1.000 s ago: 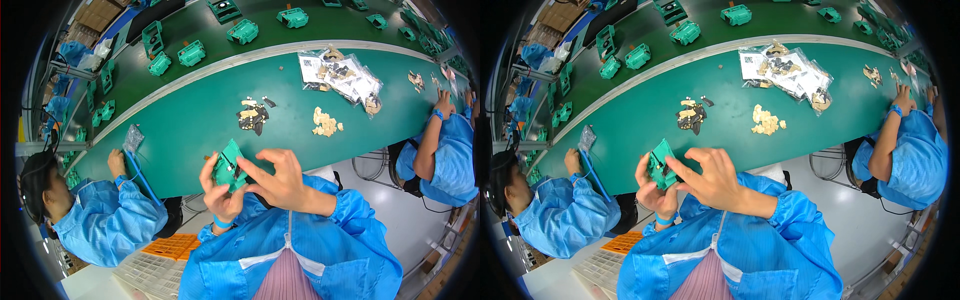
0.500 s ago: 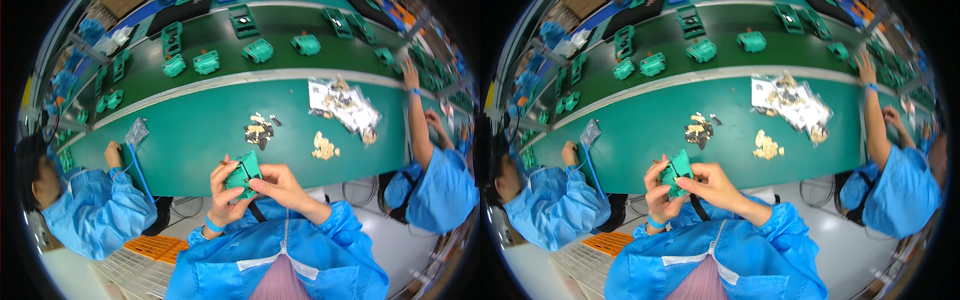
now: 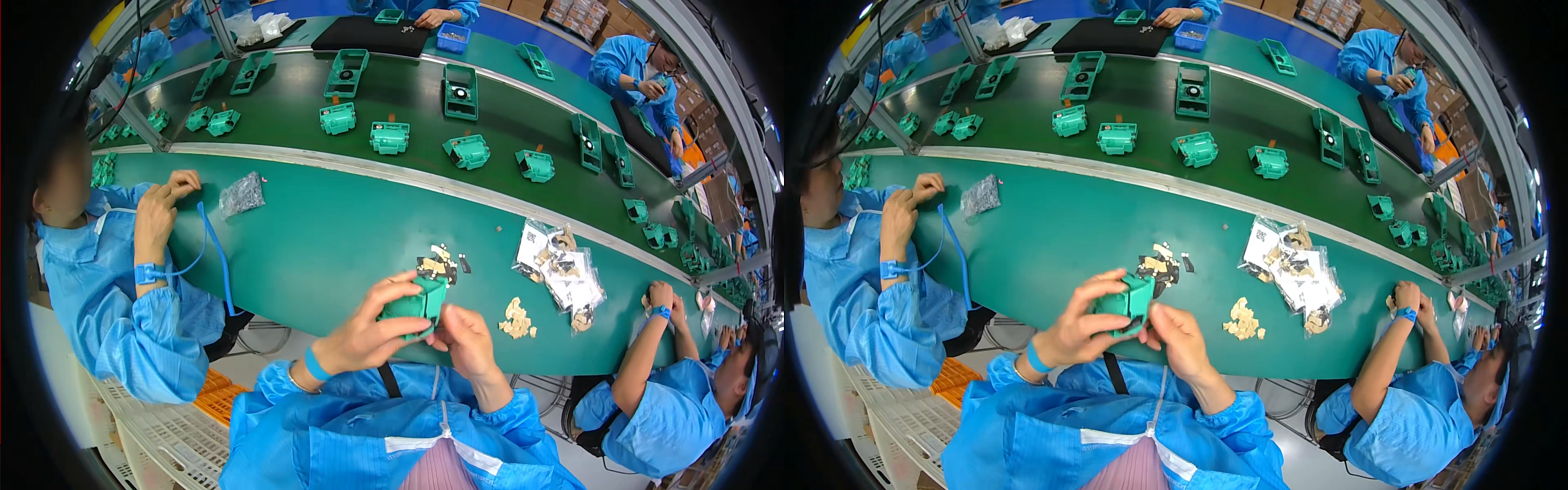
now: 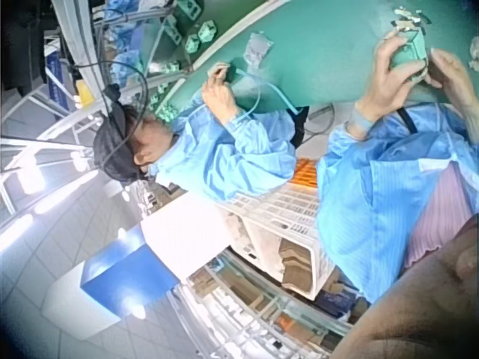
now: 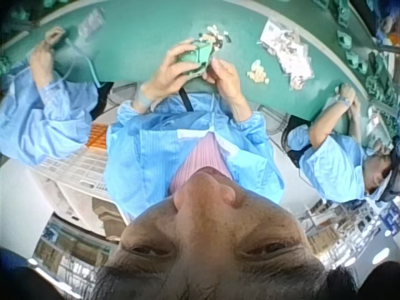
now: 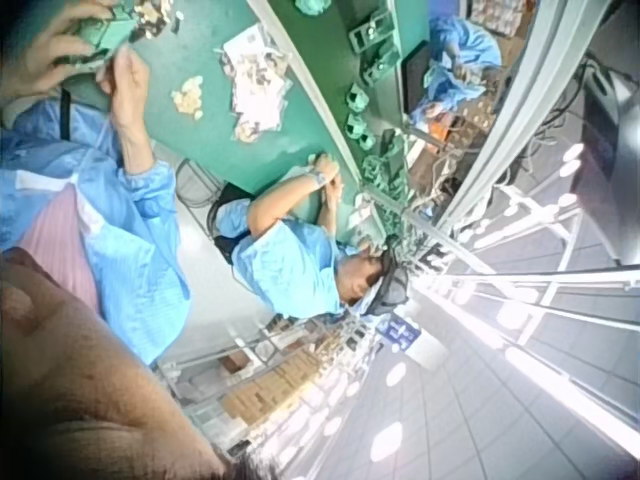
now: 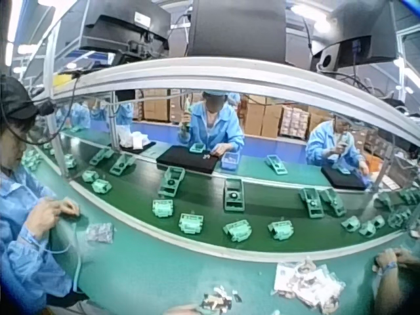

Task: The person assembles electronic components by hand, inserting circuit board components and connector pins into a green plastic housing.

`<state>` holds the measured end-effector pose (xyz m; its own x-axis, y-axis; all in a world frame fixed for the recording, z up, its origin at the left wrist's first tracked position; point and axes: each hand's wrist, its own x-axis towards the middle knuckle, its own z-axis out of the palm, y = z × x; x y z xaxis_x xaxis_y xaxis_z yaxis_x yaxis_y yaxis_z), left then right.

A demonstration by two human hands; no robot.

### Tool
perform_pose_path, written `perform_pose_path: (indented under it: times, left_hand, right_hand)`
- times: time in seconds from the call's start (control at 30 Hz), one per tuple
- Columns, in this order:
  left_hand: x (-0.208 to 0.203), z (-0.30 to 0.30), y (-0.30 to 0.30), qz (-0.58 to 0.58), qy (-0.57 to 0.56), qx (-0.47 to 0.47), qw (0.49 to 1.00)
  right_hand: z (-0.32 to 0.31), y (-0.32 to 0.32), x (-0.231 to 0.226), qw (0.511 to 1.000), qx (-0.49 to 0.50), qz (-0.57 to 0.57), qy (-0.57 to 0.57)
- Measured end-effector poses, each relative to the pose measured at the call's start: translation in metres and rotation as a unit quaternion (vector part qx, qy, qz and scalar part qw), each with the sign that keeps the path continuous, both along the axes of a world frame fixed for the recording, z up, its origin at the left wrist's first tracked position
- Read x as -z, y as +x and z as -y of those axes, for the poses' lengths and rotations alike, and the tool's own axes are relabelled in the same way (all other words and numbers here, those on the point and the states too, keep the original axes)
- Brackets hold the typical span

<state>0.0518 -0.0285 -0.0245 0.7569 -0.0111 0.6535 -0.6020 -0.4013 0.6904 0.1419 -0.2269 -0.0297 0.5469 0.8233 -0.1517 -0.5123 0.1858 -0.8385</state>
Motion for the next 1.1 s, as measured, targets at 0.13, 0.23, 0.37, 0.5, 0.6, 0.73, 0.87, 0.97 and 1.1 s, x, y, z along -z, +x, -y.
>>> perform_pose_path:
  times: [0.13, 0.23, 0.37, 0.5, 0.6, 0.73, 0.87, 0.97, 1.1]
  left_hand:
    - [-0.061, -0.067, 0.036, -0.030, 0.262, -0.238, 0.935]
    - [-0.074, -0.136, 0.085, -0.064, 0.276, -0.377, 0.882]
    - [-0.036, -0.239, 0.148, -0.144, 0.274, -0.515, 0.799]
    - [0.009, -0.286, 0.188, -0.293, 0.331, -0.570, 0.692]
    - [0.024, -0.315, 0.197, -0.338, 0.333, -0.559, 0.680]
    - [0.030, -0.318, 0.202, -0.335, 0.367, -0.550, 0.672]
    - [0.012, -0.288, 0.184, -0.250, 0.361, -0.583, 0.684]
    - [-0.030, -0.189, 0.165, -0.116, 0.281, -0.412, 0.859]
    - [-0.055, -0.053, 0.098, -0.203, 0.220, -0.143, 0.943]
  right_hand:
    - [0.012, 0.020, -0.001, 0.967, 0.163, 0.194, -0.022]
    - [0.035, 0.021, 0.027, 0.920, 0.241, 0.293, -0.095]
    - [0.047, 0.004, 0.040, 0.857, 0.265, 0.417, -0.149]
    - [0.049, 0.003, 0.039, 0.844, 0.276, 0.433, -0.155]
    - [0.049, 0.004, 0.041, 0.847, 0.281, 0.426, -0.153]
    - [0.051, 0.007, 0.042, 0.839, 0.285, 0.430, -0.172]
    - [0.048, 0.006, 0.045, 0.846, 0.293, 0.410, -0.175]
    - [0.053, 0.010, 0.046, 0.842, 0.307, 0.409, -0.171]
    - [0.055, 0.008, 0.047, 0.844, 0.310, 0.410, -0.155]
